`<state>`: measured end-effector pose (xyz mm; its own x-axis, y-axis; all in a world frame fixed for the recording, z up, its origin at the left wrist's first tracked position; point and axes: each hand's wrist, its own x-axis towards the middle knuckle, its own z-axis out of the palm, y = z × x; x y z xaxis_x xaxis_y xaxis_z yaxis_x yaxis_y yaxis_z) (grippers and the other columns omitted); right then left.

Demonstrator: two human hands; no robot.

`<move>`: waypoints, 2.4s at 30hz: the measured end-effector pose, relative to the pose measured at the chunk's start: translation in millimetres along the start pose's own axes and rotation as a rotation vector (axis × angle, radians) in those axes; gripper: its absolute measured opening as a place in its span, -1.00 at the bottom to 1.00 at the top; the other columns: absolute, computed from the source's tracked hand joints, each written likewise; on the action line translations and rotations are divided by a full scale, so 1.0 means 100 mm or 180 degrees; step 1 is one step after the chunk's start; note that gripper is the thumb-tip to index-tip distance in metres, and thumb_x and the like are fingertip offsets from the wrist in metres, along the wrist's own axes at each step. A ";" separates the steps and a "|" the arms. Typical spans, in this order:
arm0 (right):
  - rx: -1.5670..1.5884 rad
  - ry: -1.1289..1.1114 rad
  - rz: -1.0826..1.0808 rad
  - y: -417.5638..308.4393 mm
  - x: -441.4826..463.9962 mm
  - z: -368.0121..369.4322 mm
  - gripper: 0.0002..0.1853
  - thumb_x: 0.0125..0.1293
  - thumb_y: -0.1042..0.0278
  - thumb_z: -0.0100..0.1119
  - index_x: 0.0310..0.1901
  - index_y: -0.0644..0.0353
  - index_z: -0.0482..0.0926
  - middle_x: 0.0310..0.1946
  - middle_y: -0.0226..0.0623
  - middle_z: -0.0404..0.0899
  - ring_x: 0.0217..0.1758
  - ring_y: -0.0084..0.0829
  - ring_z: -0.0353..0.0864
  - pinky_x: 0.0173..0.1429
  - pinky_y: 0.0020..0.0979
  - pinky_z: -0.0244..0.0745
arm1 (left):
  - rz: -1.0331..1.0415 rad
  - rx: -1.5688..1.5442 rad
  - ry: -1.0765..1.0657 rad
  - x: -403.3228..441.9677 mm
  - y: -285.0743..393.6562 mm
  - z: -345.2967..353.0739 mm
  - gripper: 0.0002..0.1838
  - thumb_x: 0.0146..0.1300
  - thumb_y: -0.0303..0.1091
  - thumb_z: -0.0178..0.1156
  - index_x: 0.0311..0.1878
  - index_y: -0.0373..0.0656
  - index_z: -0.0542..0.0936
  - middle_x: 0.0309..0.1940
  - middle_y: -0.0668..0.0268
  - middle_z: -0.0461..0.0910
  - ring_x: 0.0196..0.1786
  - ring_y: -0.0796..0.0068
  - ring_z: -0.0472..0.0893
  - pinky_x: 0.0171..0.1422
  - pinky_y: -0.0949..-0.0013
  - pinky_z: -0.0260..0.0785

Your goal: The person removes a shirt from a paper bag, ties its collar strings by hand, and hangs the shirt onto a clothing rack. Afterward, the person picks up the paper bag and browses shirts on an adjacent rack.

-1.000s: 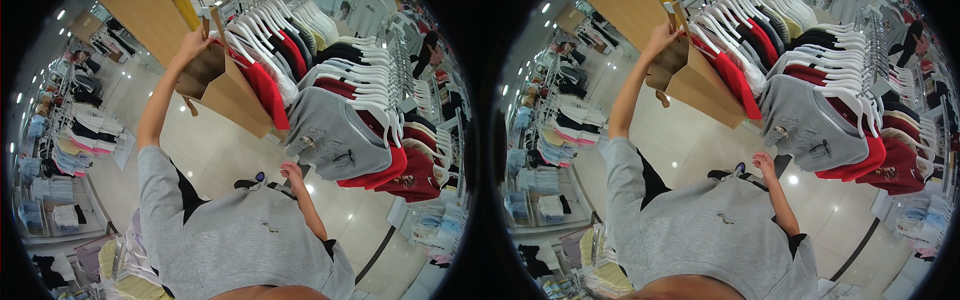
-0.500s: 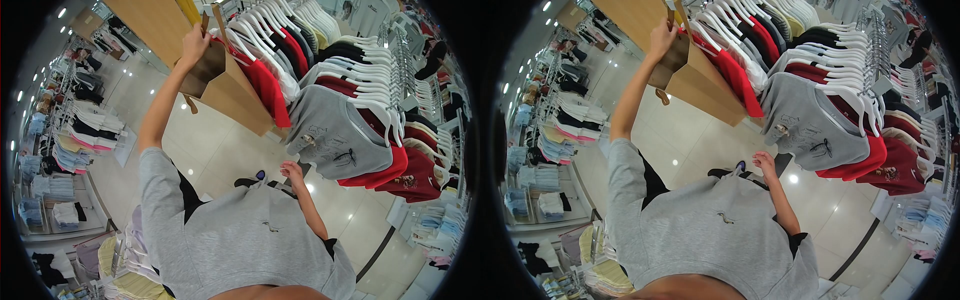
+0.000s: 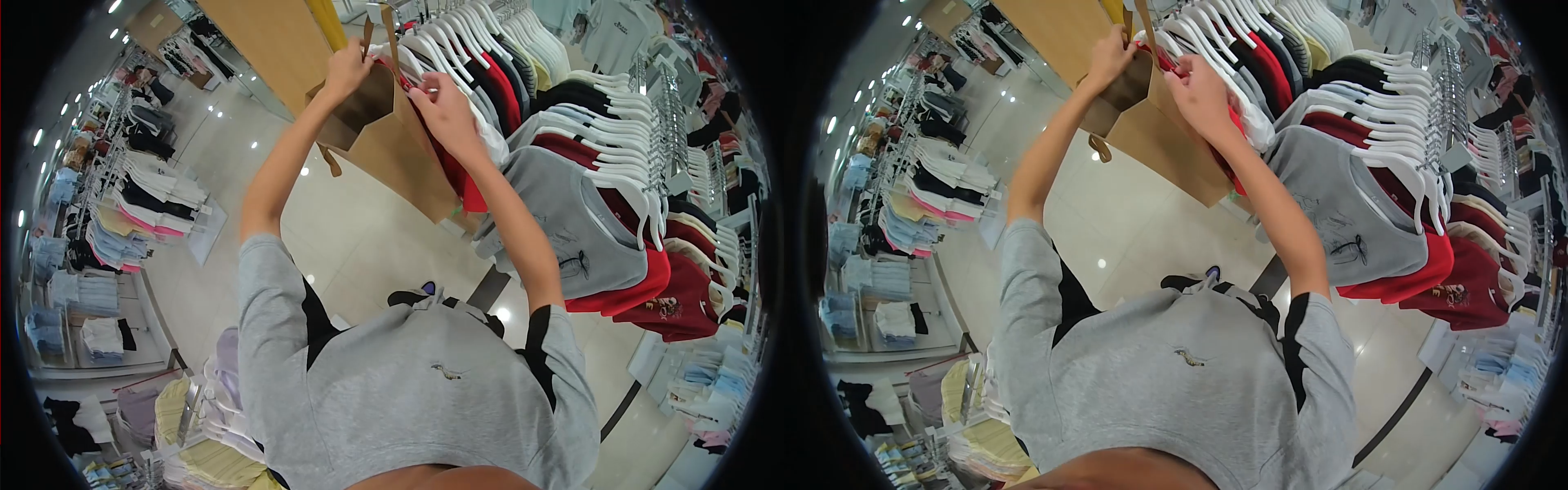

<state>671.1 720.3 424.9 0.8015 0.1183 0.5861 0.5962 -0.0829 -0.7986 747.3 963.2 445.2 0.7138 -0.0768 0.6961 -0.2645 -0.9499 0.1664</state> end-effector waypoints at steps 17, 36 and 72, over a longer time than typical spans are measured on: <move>-0.1549 0.0980 -0.1565 0.02 0.74 0.67 -0.83 0.23 0.35 0.28 -0.39 0.24 0.54 -0.43 -0.17 0.57 -0.33 -0.12 0.58 -0.22 -0.17 0.47 | 0.0010 -0.0635 0.0388 -0.09 0.08 -0.03 -0.67 0.34 -0.32 0.22 0.06 -0.19 0.39 -0.42 0.03 0.65 -0.33 -0.07 0.65 -0.29 0.00 0.45; 0.3162 -0.1686 0.1215 -0.15 1.85 0.04 -0.84 0.37 0.37 0.11 -0.05 0.14 0.46 -0.56 -0.47 0.46 -0.58 -0.53 0.38 -0.23 -0.29 0.49 | 0.1009 -0.0485 0.0826 0.63 -0.25 -0.51 -0.79 0.29 -0.39 0.25 -0.06 -0.18 0.50 -0.30 0.14 0.59 -0.29 0.12 0.65 -0.24 0.22 0.50; 0.2797 -0.1402 0.0899 -0.45 2.08 -0.05 -0.64 0.23 0.53 0.25 0.04 0.22 0.42 -0.36 -0.30 0.56 -0.34 -0.43 0.57 -0.25 -0.37 0.56 | -0.0476 -0.3742 -0.1398 0.70 -0.19 -0.43 -0.75 0.42 -0.23 0.20 -0.06 -0.23 0.55 -0.35 0.40 0.57 -0.25 0.60 0.59 -0.06 0.47 0.50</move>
<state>811.4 744.2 583.4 0.7138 0.5749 0.3999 0.0015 0.5698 -0.8218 774.6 988.9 521.1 0.8814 -0.3005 0.3644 -0.4171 -0.1332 0.8991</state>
